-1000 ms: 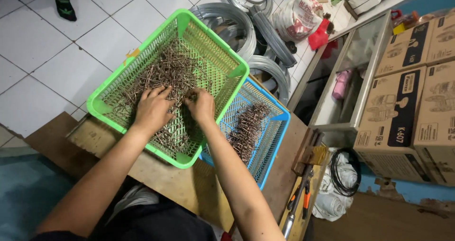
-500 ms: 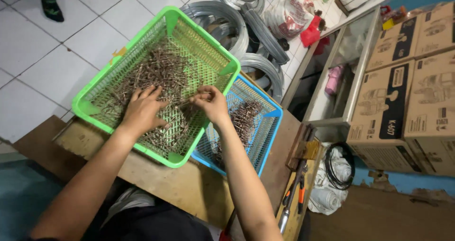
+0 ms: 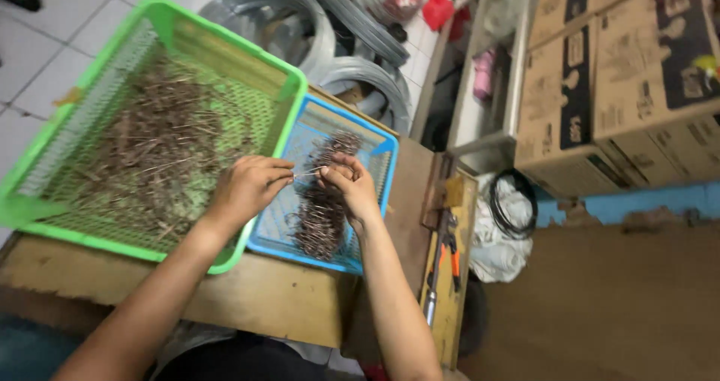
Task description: Cutting wire into smaller segments using a bolt cutter and sorting the pieces into baskets.
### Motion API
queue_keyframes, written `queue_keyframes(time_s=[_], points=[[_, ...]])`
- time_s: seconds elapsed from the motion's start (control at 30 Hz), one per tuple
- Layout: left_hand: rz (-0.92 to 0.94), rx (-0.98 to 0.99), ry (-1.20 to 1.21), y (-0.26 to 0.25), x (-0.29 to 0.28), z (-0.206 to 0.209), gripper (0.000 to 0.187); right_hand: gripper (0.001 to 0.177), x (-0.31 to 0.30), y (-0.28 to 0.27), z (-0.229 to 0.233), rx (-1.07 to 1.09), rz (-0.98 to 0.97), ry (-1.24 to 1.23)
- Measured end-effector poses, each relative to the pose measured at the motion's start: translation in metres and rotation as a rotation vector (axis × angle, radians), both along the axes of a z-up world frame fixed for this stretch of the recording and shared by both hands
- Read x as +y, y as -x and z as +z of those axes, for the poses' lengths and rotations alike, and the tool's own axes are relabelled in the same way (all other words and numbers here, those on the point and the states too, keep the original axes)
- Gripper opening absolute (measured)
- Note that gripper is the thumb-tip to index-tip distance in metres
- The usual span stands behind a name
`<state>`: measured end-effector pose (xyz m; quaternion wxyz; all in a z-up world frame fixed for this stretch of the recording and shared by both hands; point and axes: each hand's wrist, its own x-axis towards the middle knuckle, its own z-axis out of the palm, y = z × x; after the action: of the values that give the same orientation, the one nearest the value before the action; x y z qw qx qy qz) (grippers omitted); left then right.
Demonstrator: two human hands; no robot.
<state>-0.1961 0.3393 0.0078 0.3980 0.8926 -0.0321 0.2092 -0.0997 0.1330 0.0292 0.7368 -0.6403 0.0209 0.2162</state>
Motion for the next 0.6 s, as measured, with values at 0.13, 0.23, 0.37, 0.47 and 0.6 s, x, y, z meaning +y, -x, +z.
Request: queue_keyframes(time_s=[0.13,0.23,0.37,0.47,0.6], points=[[-0.085,-0.021,0.016,-0.023,-0.045,-0.001,0.011,0.055,-0.055,-0.008,-0.013,0.032,-0.094,-0.017],[-0.16,-0.002,0.009,-0.036,-0.079,-0.002,0.012,0.054,-0.096,-0.007,-0.017,0.098,-0.165,-0.018],[-0.147,-0.045,-0.055,-0.056,-0.123,-0.017,0.009,0.051,-0.163,-0.008,-0.023,-0.082,-0.27,0.198],[-0.151,-0.114,-0.072,-0.075,-0.153,-0.021,0.007,0.042,-0.217,0.011,0.009,-0.444,-0.315,0.828],[-0.157,-0.172,-0.135,-0.103,-0.191,-0.016,0.008,0.048,-0.313,0.039,-0.016,-0.294,-0.113,1.494]])
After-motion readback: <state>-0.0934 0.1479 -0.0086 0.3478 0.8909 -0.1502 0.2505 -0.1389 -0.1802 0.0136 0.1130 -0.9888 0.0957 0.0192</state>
